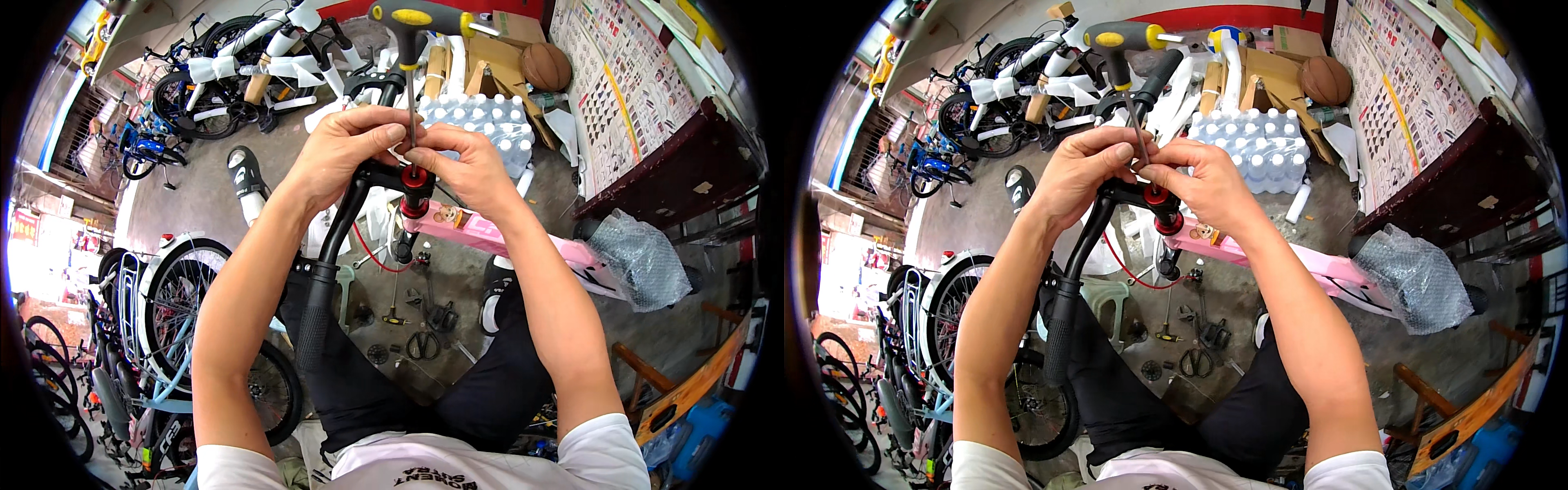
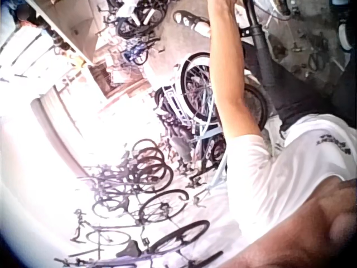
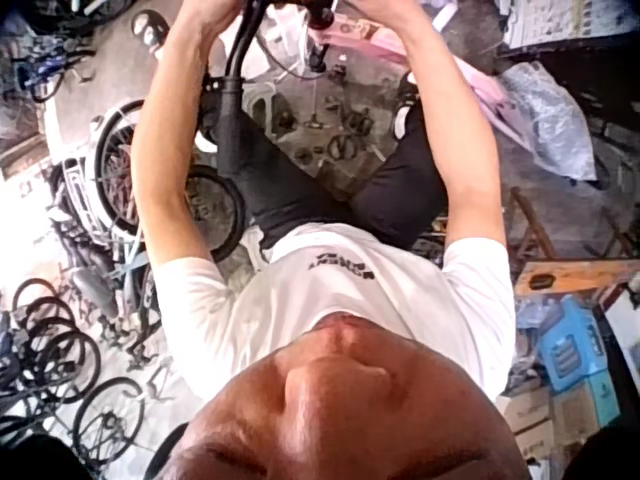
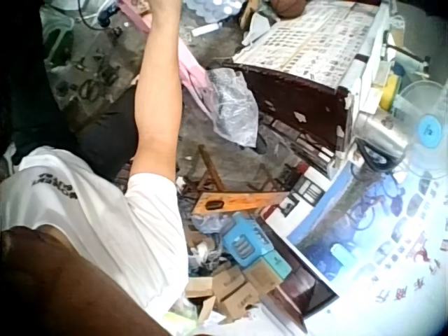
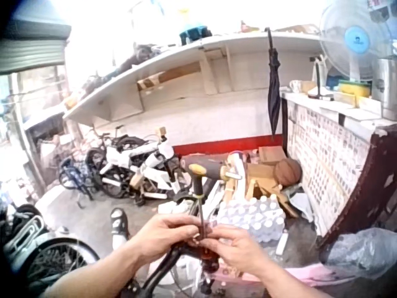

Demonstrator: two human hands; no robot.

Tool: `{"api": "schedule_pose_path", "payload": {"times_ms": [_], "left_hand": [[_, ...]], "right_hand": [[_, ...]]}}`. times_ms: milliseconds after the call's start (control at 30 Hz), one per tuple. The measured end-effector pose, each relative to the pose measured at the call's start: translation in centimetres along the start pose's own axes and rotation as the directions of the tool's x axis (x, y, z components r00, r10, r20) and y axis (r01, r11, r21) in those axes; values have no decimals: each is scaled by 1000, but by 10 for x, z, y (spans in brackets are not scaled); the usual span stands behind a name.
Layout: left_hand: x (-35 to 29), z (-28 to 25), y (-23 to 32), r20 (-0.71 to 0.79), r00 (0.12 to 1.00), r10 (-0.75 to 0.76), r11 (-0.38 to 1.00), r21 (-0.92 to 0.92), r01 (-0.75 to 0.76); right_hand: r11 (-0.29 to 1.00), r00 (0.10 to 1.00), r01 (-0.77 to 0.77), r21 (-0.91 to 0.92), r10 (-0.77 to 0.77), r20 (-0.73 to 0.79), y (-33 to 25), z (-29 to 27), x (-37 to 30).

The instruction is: The person assembles a pink bicycle by using a hex key to tighten the stem and handlebar bolts, then attaches the front wheel to the fork by hand and with a wrench.

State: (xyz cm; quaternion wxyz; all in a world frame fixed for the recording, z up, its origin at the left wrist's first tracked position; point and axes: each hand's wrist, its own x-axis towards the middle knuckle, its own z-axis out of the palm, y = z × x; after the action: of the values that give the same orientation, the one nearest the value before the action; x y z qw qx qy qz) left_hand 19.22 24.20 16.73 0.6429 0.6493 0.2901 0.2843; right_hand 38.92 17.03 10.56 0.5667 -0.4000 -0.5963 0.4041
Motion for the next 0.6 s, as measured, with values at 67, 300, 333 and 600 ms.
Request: {"api": "schedule_pose_path", "payload": {"times_ms": [67,300,333,600], "left_hand": [[1,2,1,-32,999,-16,1000,-10,16],[2,2,-4,-69,997,-20,1000,7,20],[3,2,-6,-61,998,-7,1000,0,7],[3,5,-6,-89,996,1,998,58,4]], "right_hand": [[1000,1000,-16,-1,16,-4,1,1,0],[995,995,58,-76,-51,84,0,-6,2],[994,995,27,-108,-17,95,-1,-8,1],[996,999,-2,-95,6,42,2,-5,1]]}}
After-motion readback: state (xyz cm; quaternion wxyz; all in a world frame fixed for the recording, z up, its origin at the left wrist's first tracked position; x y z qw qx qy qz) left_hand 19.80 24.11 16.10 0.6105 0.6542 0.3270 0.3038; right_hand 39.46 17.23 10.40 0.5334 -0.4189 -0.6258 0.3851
